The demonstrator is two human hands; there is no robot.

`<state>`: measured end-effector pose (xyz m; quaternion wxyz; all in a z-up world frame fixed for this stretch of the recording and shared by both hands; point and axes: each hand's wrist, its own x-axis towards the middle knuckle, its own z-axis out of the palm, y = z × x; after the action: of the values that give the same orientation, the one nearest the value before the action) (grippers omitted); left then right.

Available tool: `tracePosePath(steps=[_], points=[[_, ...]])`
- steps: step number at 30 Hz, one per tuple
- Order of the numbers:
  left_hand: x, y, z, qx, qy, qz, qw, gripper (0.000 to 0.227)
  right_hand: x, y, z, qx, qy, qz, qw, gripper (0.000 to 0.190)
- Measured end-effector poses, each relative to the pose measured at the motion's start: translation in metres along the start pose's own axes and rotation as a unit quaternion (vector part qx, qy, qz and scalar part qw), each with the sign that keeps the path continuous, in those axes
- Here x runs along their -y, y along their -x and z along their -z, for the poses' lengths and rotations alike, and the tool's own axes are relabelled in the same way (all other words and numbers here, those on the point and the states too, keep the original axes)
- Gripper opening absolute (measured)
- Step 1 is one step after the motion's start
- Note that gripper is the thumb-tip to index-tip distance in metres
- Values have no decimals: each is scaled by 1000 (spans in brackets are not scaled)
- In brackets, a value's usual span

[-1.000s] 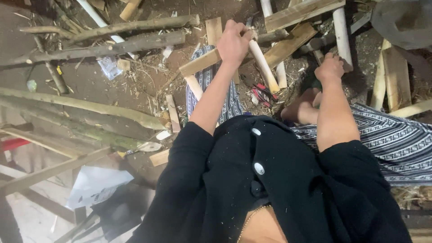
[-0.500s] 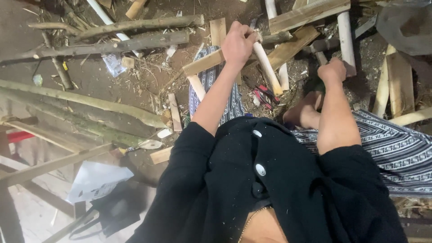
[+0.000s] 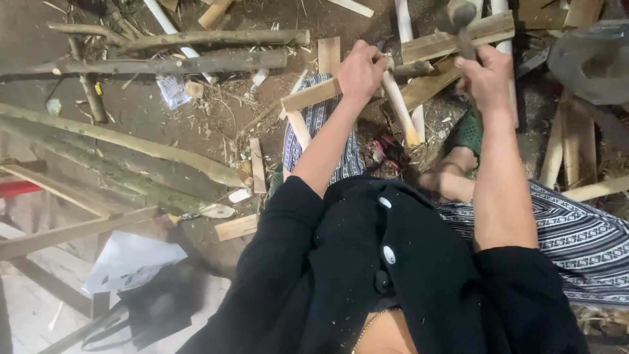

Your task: The person sits on the ground in a woodworking area and fits small wooden dowels into holes in wooden stick pieces, pressing them by hand and using pliers to grip and adjust the parts. They pick up sticks one at a time, fit the dowels, and set finished pieces aside among the scrap wood.

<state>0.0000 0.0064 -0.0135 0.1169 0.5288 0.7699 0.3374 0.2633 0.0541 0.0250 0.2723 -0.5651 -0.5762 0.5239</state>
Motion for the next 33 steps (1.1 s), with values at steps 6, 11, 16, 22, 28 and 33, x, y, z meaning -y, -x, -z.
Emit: tracePosePath(steps=[6,11,16,22,28,33], points=[[0,0,-3,28,-41,13,999,15,41,18,-48,43,80,206,974,34],[1,-5,-7,64,-34,71,995,17,47,29,-58,37,143,203,968,31],[11,3,-18,6,-8,3,1000,17,48,36,-52,23,104,268,957,37],[0,-2,-9,15,-34,1,999,20,39,30,-53,10,173,251,952,30],[5,0,-15,11,-23,-20,999,4,51,41,-49,11,134,275,952,36],[-13,-7,4,75,-43,35,996,27,32,35,-54,-9,187,256,948,32]])
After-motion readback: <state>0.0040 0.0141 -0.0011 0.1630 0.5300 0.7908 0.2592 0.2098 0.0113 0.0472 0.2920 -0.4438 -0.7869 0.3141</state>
